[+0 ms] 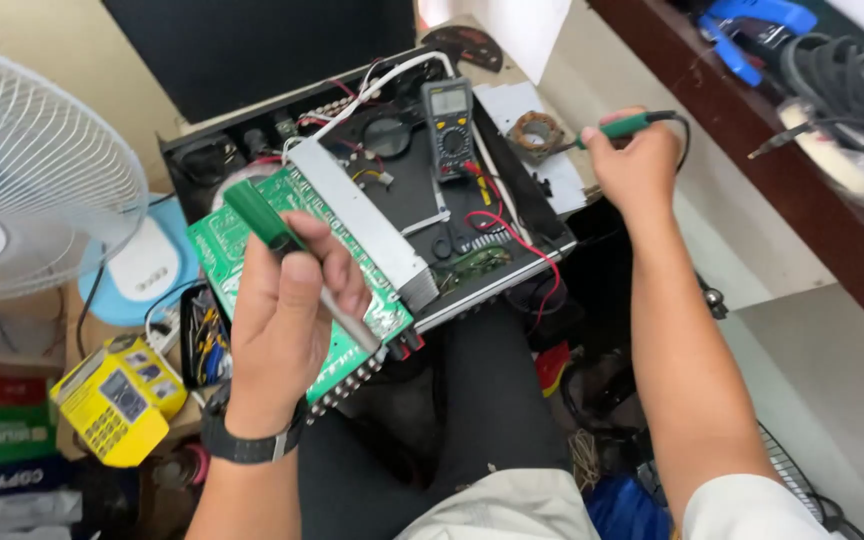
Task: Testing voltage levels and inspecting components on a circuit board within an amplifier chassis using a multimeter and other repair tools.
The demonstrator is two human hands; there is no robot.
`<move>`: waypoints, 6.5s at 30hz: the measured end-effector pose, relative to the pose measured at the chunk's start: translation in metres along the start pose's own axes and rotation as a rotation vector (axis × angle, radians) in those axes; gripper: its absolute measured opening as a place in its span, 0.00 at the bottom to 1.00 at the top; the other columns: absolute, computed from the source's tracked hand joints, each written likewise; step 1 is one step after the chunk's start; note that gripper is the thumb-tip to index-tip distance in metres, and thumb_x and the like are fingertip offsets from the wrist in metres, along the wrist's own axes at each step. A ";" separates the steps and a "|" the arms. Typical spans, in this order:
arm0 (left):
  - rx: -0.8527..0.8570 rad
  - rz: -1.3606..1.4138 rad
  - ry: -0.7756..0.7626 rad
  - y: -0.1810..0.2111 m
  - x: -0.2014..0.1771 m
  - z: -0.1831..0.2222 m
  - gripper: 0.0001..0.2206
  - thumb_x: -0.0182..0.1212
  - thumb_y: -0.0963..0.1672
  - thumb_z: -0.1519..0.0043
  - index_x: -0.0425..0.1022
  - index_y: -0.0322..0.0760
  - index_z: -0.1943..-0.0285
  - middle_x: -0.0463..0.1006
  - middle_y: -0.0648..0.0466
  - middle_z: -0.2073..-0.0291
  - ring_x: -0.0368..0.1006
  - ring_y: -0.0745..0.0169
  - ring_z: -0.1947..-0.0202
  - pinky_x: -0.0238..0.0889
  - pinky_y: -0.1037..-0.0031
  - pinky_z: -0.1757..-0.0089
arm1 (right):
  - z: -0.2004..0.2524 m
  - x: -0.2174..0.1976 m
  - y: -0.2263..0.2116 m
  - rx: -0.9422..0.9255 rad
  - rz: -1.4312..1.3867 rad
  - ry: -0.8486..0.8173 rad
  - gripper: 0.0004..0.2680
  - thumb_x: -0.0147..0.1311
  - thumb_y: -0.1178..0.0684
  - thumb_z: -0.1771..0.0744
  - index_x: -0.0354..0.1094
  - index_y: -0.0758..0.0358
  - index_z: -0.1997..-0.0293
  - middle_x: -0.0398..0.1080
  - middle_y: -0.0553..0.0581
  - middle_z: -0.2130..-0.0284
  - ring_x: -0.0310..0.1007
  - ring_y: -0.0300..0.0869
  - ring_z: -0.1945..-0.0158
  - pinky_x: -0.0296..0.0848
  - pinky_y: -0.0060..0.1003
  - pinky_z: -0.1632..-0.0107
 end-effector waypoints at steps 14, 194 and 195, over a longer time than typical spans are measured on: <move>0.016 0.039 0.068 0.016 -0.007 -0.002 0.18 0.62 0.53 0.22 0.70 0.36 0.38 0.69 0.51 0.61 0.69 0.60 0.65 0.65 0.67 0.60 | -0.033 0.025 -0.042 0.054 0.074 -0.175 0.18 0.72 0.43 0.29 0.76 0.62 0.37 0.84 0.58 0.53 0.85 0.52 0.52 0.82 0.52 0.48; -0.206 -0.044 0.658 -0.066 -0.239 0.056 0.19 0.54 0.40 0.23 0.75 0.22 0.24 0.88 0.37 0.47 0.86 0.54 0.46 0.80 0.59 0.45 | 0.193 0.200 -0.382 -1.098 -0.144 -0.526 0.06 0.62 0.60 0.24 0.85 0.60 0.42 0.76 0.51 0.58 0.85 0.52 0.53 0.87 0.45 0.54; -0.203 -0.045 0.661 -0.065 -0.238 0.056 0.19 0.54 0.40 0.23 0.75 0.22 0.24 0.88 0.37 0.48 0.86 0.55 0.46 0.80 0.59 0.45 | 0.194 0.201 -0.382 -1.111 -0.135 -0.517 0.06 0.62 0.59 0.24 0.85 0.61 0.43 0.76 0.51 0.58 0.85 0.52 0.52 0.87 0.45 0.54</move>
Point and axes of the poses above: each hand's wrist, its own z-axis away from the middle knuckle, its own x-axis out of the palm, y = z × x, the point moved 5 cm from there along -z, towards the middle knuckle
